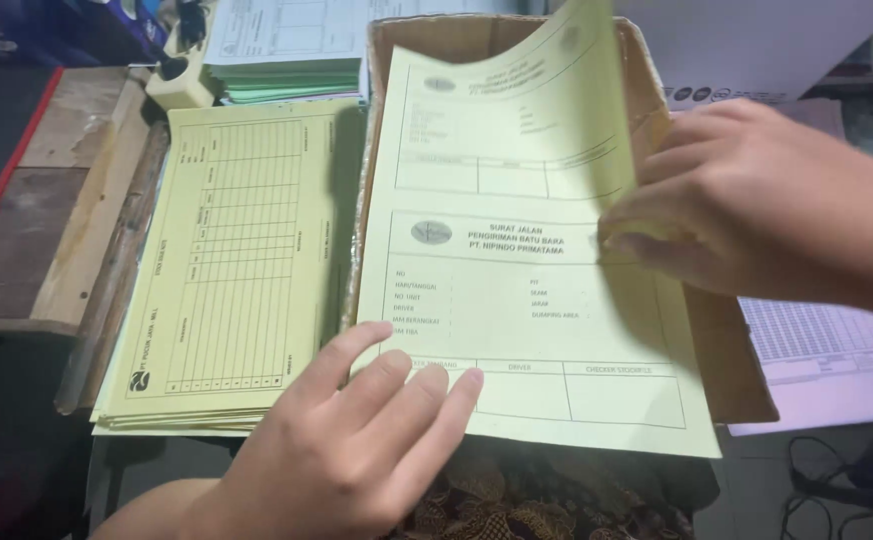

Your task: Sorting and organizing printed paper forms into a cardboard box

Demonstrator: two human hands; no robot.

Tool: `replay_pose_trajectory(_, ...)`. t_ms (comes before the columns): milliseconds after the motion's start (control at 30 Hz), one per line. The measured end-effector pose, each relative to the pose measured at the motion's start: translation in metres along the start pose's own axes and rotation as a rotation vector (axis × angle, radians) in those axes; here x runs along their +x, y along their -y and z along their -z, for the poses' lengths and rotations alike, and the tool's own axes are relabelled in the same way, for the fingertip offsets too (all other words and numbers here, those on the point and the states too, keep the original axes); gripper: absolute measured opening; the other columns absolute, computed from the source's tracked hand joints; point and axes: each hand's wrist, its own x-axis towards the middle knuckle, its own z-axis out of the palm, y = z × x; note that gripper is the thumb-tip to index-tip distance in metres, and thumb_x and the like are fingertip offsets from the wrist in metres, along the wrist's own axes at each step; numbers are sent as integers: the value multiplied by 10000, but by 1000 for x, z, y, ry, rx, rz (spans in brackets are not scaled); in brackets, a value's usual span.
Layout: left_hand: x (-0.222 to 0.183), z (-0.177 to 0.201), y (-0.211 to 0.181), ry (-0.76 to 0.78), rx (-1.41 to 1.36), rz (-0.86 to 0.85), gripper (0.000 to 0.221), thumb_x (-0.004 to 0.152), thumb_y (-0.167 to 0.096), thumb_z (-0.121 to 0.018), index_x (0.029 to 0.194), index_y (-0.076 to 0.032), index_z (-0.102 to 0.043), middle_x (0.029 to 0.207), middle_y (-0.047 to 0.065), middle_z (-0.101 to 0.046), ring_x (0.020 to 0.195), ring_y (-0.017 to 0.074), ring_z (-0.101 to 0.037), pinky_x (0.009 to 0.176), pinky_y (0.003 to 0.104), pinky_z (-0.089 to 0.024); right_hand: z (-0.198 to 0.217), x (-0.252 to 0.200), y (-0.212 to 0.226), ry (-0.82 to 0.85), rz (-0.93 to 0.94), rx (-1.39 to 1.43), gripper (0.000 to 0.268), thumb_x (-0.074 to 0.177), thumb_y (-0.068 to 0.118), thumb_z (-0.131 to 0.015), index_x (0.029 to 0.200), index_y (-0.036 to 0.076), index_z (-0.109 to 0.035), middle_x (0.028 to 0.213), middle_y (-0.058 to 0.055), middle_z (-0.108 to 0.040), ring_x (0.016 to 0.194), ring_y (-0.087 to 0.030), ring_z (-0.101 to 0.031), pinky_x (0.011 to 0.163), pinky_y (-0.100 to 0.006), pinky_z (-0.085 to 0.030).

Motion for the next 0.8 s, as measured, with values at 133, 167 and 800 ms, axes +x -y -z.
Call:
replay_pose_trajectory(133, -2, -17, -11, 30, -6, -57, 240, 866, -18, -418, 901, -50, -654, 743, 49, -535, 663, 185, -488, 758, 395, -505, -31, -5, 8, -67, 67, -289, 175, 712, 392, -618, 814, 255, -654, 694, 28, -646, 738, -244, -565, 1007, -446, -364)
replay_pose_trajectory(167, -4, -21, -14, 74, 0, -55, 208, 865, -28, -446, 916, -41, -647, 736, 51, -533, 681, 193, -509, 781, 405, -501, -34, -5, 11, 14, 28, -299, 267, 728, 445, -589, 881, 235, -644, 745, 15, -655, 795, -237, -568, 1042, -474, -324)
replay_pose_trajectory(800, -30, -51, -27, 421, 126, 59, 528, 668, -473, -708, 1004, -73, -635, 751, 51, -573, 660, 213, -553, 895, 449, -433, -84, -34, 62, -26, 212, -344, 1074, 478, 825, -693, 1178, 50, -440, 1053, -133, -520, 651, -239, -623, 920, -483, -377)
